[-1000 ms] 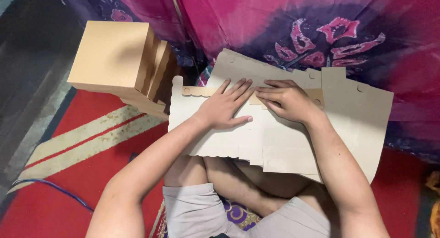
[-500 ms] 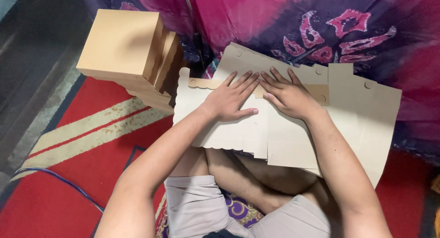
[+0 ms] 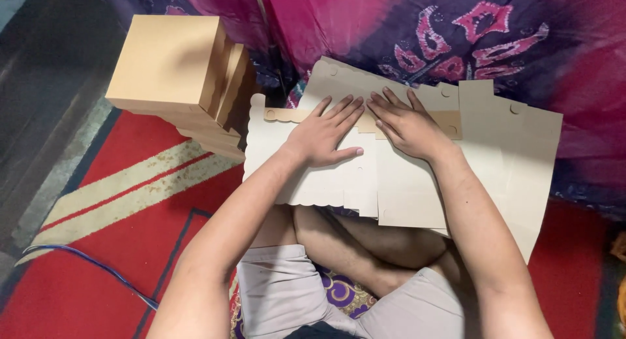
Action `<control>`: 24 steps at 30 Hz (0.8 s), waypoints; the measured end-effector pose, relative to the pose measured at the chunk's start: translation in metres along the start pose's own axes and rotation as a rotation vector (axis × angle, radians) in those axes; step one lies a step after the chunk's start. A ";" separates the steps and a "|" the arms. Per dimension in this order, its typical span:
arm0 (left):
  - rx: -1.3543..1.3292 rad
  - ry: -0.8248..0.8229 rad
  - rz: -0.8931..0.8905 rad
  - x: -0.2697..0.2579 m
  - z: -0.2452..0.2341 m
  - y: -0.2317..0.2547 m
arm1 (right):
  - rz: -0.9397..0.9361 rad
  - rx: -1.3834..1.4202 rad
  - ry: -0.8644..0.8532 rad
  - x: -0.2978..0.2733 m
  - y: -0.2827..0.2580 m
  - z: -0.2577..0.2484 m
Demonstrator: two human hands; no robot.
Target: The person organizes previously folded cardboard boxes by aligning them into a stack, then folds a flat cardboard sheet into a box structure by hand, pressing and flipping it to smoothen the folds.
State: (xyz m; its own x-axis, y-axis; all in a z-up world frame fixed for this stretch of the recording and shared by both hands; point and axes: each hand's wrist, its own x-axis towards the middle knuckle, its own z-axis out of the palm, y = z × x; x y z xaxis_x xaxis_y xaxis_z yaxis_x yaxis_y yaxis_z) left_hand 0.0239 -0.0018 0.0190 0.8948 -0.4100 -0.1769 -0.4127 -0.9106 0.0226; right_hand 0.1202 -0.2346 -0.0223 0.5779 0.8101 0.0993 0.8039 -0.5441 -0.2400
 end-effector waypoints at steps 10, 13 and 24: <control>0.008 -0.029 -0.009 -0.002 -0.002 0.001 | 0.103 -0.046 0.043 -0.007 0.015 0.006; 0.019 -0.027 -0.012 -0.002 -0.002 0.001 | 0.194 -0.045 0.060 -0.010 0.019 0.002; 0.011 0.000 0.005 0.002 0.005 -0.002 | 0.269 -0.023 0.157 -0.007 0.009 -0.005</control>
State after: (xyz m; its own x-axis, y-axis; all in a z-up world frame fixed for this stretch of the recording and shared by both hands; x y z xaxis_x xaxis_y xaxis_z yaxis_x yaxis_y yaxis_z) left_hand 0.0253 -0.0007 0.0139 0.8928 -0.4141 -0.1771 -0.4186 -0.9081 0.0126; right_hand 0.1242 -0.2466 -0.0209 0.7833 0.5940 0.1832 0.6214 -0.7406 -0.2558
